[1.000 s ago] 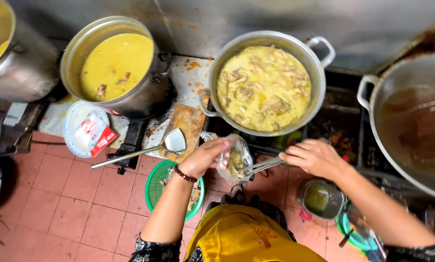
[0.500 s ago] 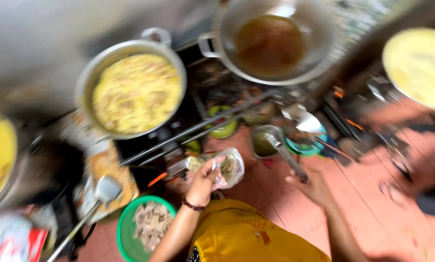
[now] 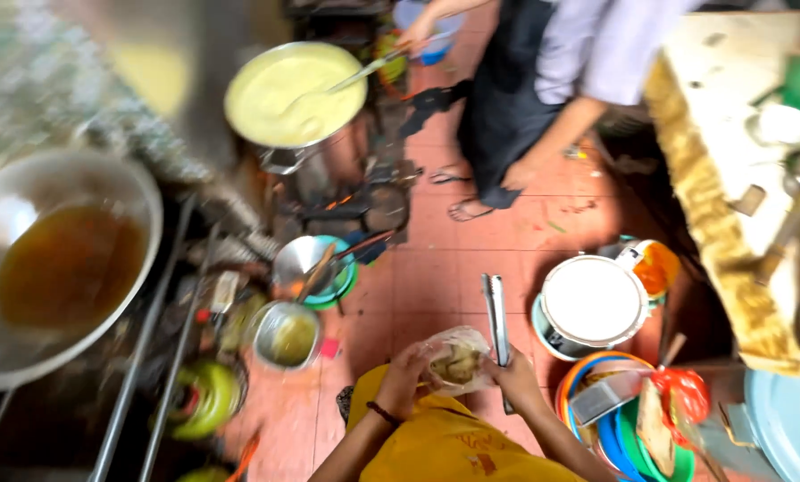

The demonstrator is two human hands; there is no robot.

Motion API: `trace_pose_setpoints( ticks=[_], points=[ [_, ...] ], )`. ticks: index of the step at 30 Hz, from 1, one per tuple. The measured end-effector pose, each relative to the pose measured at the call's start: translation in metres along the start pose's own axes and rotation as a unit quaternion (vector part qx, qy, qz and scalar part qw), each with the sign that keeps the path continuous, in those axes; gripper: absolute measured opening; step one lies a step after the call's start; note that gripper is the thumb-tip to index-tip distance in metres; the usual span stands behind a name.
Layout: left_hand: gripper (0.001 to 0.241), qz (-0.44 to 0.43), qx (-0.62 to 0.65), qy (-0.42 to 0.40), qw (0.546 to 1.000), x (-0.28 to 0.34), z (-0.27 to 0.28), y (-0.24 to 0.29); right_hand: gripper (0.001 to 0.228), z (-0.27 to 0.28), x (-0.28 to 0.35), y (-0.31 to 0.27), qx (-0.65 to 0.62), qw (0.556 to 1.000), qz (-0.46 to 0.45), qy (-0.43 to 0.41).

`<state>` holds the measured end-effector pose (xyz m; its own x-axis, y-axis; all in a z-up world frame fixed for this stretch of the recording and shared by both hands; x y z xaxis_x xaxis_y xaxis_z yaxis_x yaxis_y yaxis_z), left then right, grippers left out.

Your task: The person packages cooked meat and broth into plastic bags. They use tongs to place meat into a bag, then use a measuring cup to pour yellow broth from a large pot into the bag before tying it closed.

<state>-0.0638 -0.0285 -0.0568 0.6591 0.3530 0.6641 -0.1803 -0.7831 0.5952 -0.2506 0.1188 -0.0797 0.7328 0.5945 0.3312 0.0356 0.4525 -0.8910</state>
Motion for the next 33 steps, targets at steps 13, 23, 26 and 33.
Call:
trace_pose_setpoints(
  ticks=[13, 23, 26, 33],
  points=[
    [0.008, -0.436, -0.533, -0.202, 0.697, -0.240, -0.273, 0.119, 0.020, 0.230, -0.106, 0.000, 0.195, 0.919, -0.083, 0.333],
    [0.016, -0.372, -0.670, -0.204, 0.609, -0.374, -0.493, 0.219, 0.023, 0.377, -0.243, -0.104, 0.149, 0.874, -0.049, 0.461],
    [0.024, -0.369, -0.612, -0.212, 0.667, -0.415, -0.551, 0.268, 0.017, 0.427, -0.301, -0.141, 0.045, 0.875, -0.001, 0.481],
    [0.008, -0.575, -0.538, -0.185, 0.588, -0.535, -0.710, 0.382, 0.009, 0.561, -0.506, -0.139, -0.187, 0.851, 0.101, 0.481]
  ],
)
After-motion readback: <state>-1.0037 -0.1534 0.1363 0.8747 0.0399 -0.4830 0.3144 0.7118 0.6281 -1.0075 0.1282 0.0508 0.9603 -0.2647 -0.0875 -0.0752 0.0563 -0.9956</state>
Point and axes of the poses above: each hand's wrist, its own x-axis away from the middle knuckle, its own z-axis out of the back of the hand, y = z × x, the point moved 9 cm from there along -x, towards the middle knuckle, and after that the axes turned 4 degrees about y, right-handed, at the moved point
